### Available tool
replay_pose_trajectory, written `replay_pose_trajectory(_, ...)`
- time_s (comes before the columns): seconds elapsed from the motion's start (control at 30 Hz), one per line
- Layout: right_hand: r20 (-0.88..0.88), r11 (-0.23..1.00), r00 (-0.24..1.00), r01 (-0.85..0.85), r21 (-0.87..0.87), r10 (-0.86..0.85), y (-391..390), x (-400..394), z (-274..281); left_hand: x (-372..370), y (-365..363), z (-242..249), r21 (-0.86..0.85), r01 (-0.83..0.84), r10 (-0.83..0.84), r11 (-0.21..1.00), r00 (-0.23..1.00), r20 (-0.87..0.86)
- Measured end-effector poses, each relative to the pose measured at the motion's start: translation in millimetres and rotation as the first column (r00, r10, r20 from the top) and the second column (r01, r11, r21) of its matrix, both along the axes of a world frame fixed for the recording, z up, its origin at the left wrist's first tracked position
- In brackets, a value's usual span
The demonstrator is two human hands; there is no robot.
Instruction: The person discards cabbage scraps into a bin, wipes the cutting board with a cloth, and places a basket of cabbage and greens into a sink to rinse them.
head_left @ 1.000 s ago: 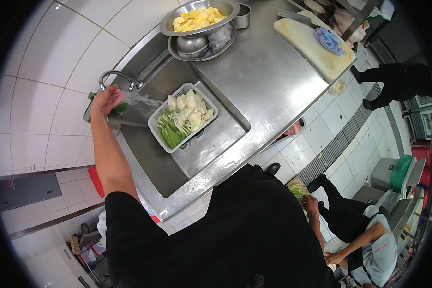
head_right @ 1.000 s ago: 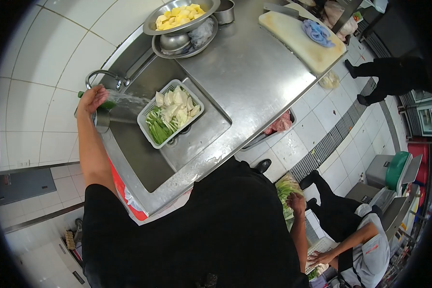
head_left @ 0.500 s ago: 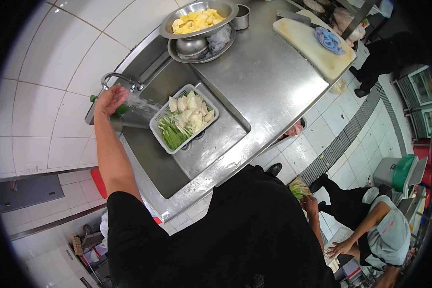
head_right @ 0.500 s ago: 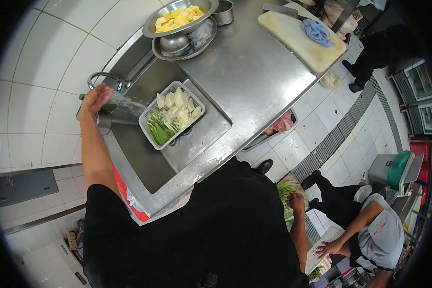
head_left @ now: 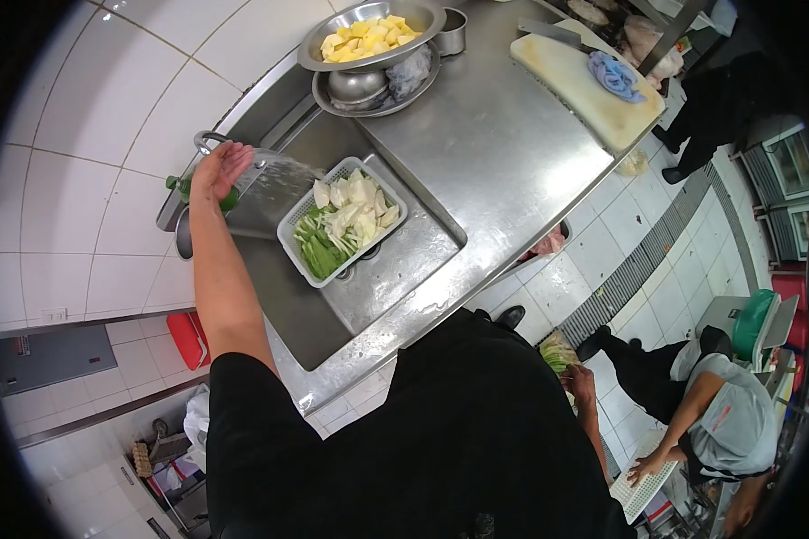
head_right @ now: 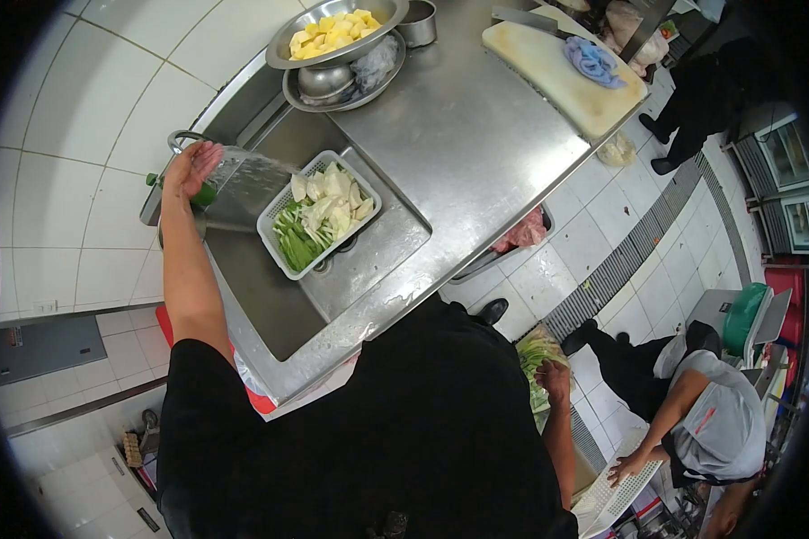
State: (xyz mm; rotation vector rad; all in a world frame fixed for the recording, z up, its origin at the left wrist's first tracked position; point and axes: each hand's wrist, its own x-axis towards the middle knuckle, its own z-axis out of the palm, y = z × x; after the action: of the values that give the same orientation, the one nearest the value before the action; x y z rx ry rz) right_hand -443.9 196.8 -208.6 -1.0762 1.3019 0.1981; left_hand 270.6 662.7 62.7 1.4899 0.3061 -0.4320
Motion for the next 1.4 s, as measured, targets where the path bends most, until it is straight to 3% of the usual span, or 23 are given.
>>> replay_pose_trajectory(0.33, -0.016, 1.0, 1.0, 0.007, -0.003, -0.007, 2, -1, 1, 16, -15, -20, -0.049, -0.065, 0.069, 0.997, 0.993, 0.096)
replay_pose_trajectory(0.7, 0.026, 1.0, 1.0, 0.013, -0.003, -0.013, 4, -5, 0, 12, -17, -5, 0.204, 0.029, -0.028, 0.979, 1.0, -0.006)
replay_pose_trajectory(1.4, 0.018, 0.999, 0.999, 0.034, 0.008, -0.034, 9, -10, 1, 10, -20, -6, 0.203, -0.018, 0.015, 0.979, 1.0, 0.012)
